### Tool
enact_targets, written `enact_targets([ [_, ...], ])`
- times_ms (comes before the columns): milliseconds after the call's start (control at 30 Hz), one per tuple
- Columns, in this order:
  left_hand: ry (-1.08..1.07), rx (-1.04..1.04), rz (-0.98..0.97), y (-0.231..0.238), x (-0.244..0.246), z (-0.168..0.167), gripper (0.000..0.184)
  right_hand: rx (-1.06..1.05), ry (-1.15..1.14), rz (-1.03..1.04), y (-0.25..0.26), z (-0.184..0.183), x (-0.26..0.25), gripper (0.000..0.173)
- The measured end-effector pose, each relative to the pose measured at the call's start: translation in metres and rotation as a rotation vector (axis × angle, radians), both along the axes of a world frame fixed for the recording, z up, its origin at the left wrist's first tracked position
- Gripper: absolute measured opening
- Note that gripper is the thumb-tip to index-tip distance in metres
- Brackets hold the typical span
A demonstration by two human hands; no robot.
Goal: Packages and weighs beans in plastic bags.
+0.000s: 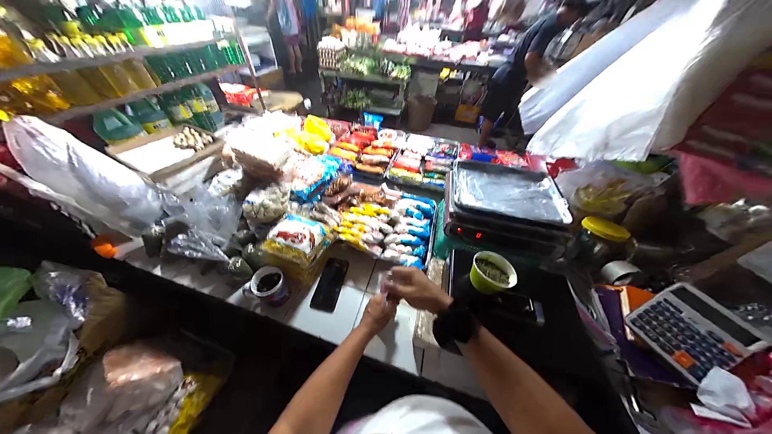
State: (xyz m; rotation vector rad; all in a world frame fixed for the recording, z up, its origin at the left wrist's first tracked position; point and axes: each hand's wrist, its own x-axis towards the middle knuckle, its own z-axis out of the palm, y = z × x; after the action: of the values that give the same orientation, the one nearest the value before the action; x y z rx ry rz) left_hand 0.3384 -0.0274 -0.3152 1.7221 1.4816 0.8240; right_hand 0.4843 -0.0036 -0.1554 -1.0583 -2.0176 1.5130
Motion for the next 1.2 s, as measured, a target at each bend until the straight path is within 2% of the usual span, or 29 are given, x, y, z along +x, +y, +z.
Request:
enact_targets([
  [33,-0.011,-0.013,0.002,0.000,-0.002,-0.002,0.043,-0.028,0.083,-0.017,-0.001,0.006,0.008,0.030],
  [100,-0.040,-0.006,-0.003,0.002,-0.006,-0.011,0.040,-0.058,0.058,-0.079,0.001,0.009,0.029,0.060],
  [167,-0.044,0.004,-0.006,0.006,-0.008,-0.016,0.036,-0.032,-0.267,-0.120,0.010,-0.002,0.042,0.088],
  [233,-0.026,0.043,0.015,0.003,-0.005,-0.014,0.034,-0.028,-0.490,-0.068,0.010,-0.028,0.032,0.105],
  [267,-0.026,0.066,0.032,0.000,-0.003,-0.011,0.033,0.013,-0.503,-0.027,0.006,-0.043,0.020,0.105],
  [300,-0.055,0.068,0.065,-0.004,0.000,-0.010,0.033,0.067,-0.450,0.000,0.000,-0.054,0.008,0.092],
  [367,-0.091,0.053,0.146,-0.016,0.006,-0.008,0.039,0.152,-0.363,0.006,-0.009,-0.067,-0.018,0.044],
  [433,-0.059,0.059,0.209,-0.023,0.007,-0.005,0.043,0.161,-0.348,0.001,-0.010,-0.060,-0.035,0.030],
  [567,-0.020,0.239,0.256,-0.020,-0.001,-0.009,0.031,0.155,-0.290,-0.024,-0.012,-0.041,-0.034,0.027],
  [700,-0.086,0.125,0.179,-0.018,-0.013,-0.020,0.033,0.254,-0.156,-0.052,-0.019,-0.043,-0.034,0.030],
  [800,-0.019,0.115,0.110,-0.021,-0.019,-0.015,0.043,0.285,-0.184,0.047,-0.024,-0.029,-0.039,0.027],
  [933,0.021,0.087,0.005,-0.026,-0.023,-0.001,0.044,0.397,-0.114,0.081,-0.038,-0.023,-0.040,0.021],
  [1033,-0.175,0.155,0.025,-0.022,-0.024,0.031,0.030,0.417,0.029,0.025,-0.042,-0.002,-0.026,0.021],
  [1133,-0.127,0.341,-0.099,-0.013,-0.026,0.063,0.022,0.401,0.100,-0.028,-0.045,0.031,-0.012,0.028],
  [1200,-0.065,0.323,-0.136,-0.013,-0.020,0.089,0.024,0.439,0.118,-0.055,-0.051,0.047,-0.011,0.030],
])
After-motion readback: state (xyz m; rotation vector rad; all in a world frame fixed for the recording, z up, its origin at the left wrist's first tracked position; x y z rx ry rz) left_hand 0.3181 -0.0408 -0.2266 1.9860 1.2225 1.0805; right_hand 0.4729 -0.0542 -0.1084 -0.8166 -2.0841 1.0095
